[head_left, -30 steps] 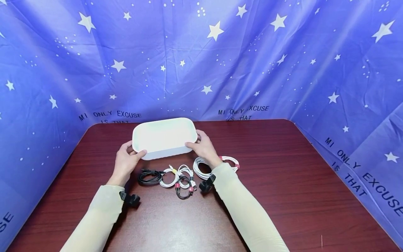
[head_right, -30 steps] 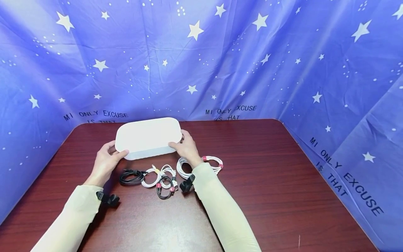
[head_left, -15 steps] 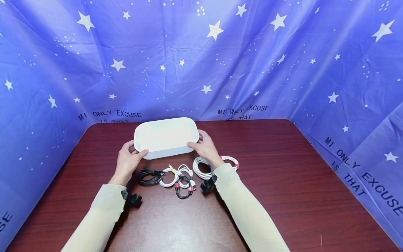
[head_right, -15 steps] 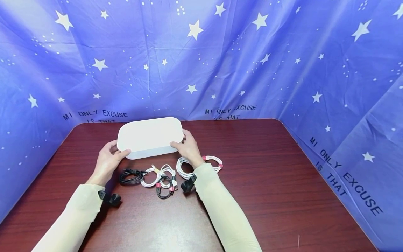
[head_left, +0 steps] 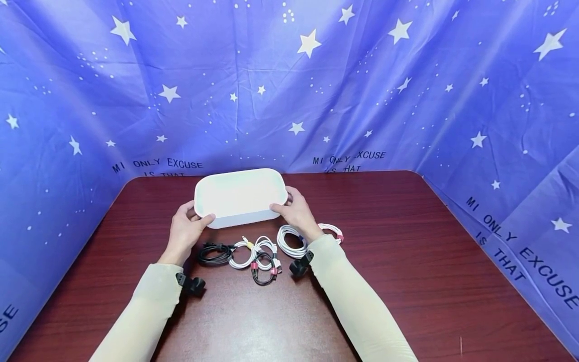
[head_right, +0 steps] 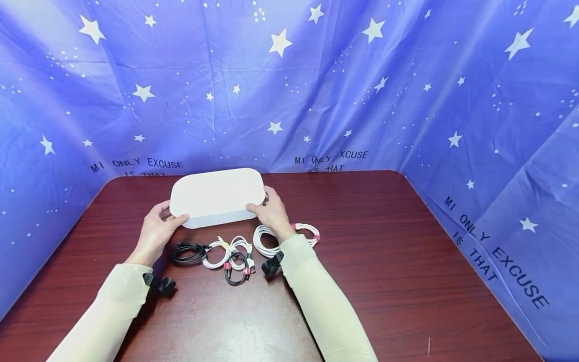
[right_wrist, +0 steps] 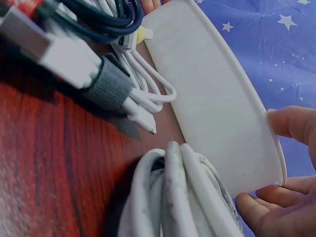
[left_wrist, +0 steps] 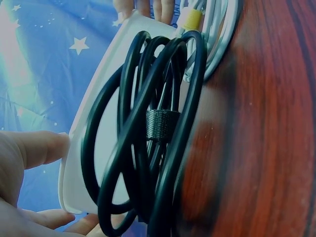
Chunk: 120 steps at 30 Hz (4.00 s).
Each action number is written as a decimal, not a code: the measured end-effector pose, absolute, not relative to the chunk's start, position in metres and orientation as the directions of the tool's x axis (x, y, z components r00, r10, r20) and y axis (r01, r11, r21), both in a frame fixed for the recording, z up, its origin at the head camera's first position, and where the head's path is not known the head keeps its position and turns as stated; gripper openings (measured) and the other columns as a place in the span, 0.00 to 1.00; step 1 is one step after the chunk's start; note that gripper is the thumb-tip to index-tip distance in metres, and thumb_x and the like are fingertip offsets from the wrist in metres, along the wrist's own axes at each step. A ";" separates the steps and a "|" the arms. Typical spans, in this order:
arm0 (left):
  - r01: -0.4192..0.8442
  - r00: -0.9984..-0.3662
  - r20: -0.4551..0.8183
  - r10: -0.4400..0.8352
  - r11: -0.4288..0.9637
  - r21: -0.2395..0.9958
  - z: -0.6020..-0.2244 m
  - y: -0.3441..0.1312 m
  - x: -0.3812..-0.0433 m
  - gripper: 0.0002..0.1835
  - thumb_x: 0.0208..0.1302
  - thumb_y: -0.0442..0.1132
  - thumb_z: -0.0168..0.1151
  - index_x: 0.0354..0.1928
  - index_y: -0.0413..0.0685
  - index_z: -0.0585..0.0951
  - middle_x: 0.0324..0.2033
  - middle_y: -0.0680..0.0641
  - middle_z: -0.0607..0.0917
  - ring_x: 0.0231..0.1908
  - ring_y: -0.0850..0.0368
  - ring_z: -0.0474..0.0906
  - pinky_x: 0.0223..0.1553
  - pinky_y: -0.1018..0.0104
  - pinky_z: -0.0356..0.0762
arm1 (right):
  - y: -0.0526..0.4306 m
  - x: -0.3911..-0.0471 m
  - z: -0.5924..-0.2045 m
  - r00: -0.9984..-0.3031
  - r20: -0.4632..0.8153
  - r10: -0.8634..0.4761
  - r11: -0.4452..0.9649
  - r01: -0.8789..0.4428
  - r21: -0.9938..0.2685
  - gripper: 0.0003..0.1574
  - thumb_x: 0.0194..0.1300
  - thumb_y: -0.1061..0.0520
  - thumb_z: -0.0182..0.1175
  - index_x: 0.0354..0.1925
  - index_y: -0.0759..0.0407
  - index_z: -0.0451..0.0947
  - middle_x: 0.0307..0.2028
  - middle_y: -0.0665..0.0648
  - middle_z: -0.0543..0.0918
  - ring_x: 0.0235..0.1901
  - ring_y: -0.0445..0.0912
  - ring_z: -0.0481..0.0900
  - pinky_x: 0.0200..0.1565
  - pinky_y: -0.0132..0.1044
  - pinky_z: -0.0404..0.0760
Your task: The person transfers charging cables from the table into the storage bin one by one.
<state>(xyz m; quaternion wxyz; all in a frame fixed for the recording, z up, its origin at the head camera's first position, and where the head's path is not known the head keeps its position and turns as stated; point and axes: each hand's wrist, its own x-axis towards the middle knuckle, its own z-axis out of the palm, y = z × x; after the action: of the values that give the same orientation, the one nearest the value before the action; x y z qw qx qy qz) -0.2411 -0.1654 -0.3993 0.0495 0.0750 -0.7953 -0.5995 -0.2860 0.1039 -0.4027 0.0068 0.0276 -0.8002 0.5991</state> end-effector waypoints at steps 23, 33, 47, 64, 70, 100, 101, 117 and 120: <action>-0.055 -0.986 -0.014 -0.164 0.248 0.967 -0.400 -0.150 -0.245 0.38 0.59 0.33 0.64 0.69 0.36 0.59 0.59 0.34 0.71 0.58 0.47 0.72 0.52 0.66 0.74 | 0.117 -0.280 -0.400 -1.000 0.031 0.003 0.288 -0.029 -0.957 0.42 0.57 0.58 0.67 0.66 0.60 0.61 0.57 0.60 0.75 0.53 0.49 0.77 0.51 0.40 0.77; -0.065 -0.986 -0.021 -0.164 0.267 0.962 -0.397 -0.152 -0.242 0.39 0.60 0.34 0.64 0.70 0.37 0.57 0.61 0.33 0.69 0.60 0.45 0.70 0.57 0.55 0.70 | 0.115 -0.281 -0.401 -0.999 0.037 -0.004 0.254 -0.037 -0.966 0.41 0.56 0.62 0.67 0.65 0.61 0.62 0.56 0.61 0.76 0.52 0.50 0.77 0.49 0.39 0.78; -0.047 -0.990 -0.011 -0.138 0.259 0.965 -0.401 -0.144 -0.246 0.38 0.60 0.34 0.64 0.70 0.38 0.58 0.60 0.35 0.71 0.59 0.47 0.71 0.56 0.57 0.71 | 0.127 -0.277 -0.400 -1.000 0.006 0.014 0.293 -0.002 -0.956 0.43 0.57 0.58 0.67 0.67 0.58 0.60 0.57 0.59 0.74 0.52 0.48 0.77 0.49 0.39 0.77; -0.048 -0.990 -0.013 -0.139 0.251 0.967 -0.400 -0.140 -0.244 0.38 0.60 0.34 0.64 0.70 0.38 0.58 0.61 0.35 0.70 0.60 0.47 0.70 0.57 0.56 0.71 | 0.132 -0.276 -0.399 -1.000 0.024 -0.004 0.301 -0.024 -0.953 0.41 0.57 0.60 0.67 0.66 0.60 0.61 0.57 0.61 0.75 0.51 0.50 0.77 0.47 0.40 0.78; -0.037 -0.991 -0.005 -0.131 0.239 0.970 -0.401 -0.138 -0.246 0.38 0.60 0.33 0.64 0.70 0.37 0.58 0.61 0.35 0.70 0.60 0.47 0.70 0.56 0.57 0.71 | 0.133 -0.274 -0.398 -1.000 0.022 -0.006 0.316 -0.022 -0.948 0.41 0.58 0.59 0.66 0.66 0.60 0.60 0.57 0.61 0.75 0.51 0.49 0.78 0.46 0.39 0.78; -0.014 -0.992 0.012 -0.122 0.212 0.977 -0.402 -0.128 -0.250 0.36 0.59 0.30 0.64 0.68 0.37 0.61 0.60 0.34 0.72 0.59 0.47 0.71 0.57 0.56 0.70 | 0.141 -0.273 -0.395 -0.999 0.011 0.045 0.350 0.005 -0.937 0.44 0.56 0.58 0.67 0.67 0.61 0.60 0.58 0.62 0.74 0.53 0.50 0.77 0.48 0.40 0.78; -0.014 -0.992 0.012 -0.122 0.210 0.978 -0.402 -0.127 -0.250 0.36 0.58 0.30 0.64 0.68 0.37 0.62 0.60 0.34 0.72 0.59 0.46 0.71 0.57 0.56 0.70 | 0.142 -0.274 -0.395 -0.999 0.012 0.044 0.345 0.004 -0.939 0.44 0.56 0.58 0.67 0.67 0.61 0.60 0.58 0.62 0.74 0.53 0.50 0.77 0.48 0.40 0.78; -0.023 -0.993 0.000 -0.116 0.200 0.980 -0.402 -0.124 -0.251 0.37 0.59 0.31 0.64 0.69 0.37 0.60 0.61 0.35 0.71 0.60 0.45 0.70 0.57 0.55 0.71 | 0.146 -0.273 -0.397 -0.999 0.044 0.023 0.323 -0.035 -0.946 0.42 0.56 0.60 0.67 0.65 0.62 0.60 0.55 0.63 0.76 0.50 0.51 0.78 0.47 0.41 0.78; -0.027 -0.993 -0.003 -0.117 0.202 0.979 -0.401 -0.124 -0.251 0.37 0.59 0.31 0.64 0.69 0.37 0.60 0.61 0.35 0.71 0.60 0.46 0.70 0.57 0.56 0.71 | 0.146 -0.273 -0.397 -0.999 0.044 0.023 0.322 -0.034 -0.946 0.42 0.56 0.60 0.67 0.66 0.62 0.60 0.55 0.63 0.75 0.51 0.51 0.78 0.48 0.41 0.78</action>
<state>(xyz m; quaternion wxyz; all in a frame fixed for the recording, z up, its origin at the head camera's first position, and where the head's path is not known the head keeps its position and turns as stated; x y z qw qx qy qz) -0.2514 -0.1240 -0.4010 0.0358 0.0465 -0.7743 -0.6301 -0.2725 0.1461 -0.3969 0.0245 0.0034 -0.8127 0.5821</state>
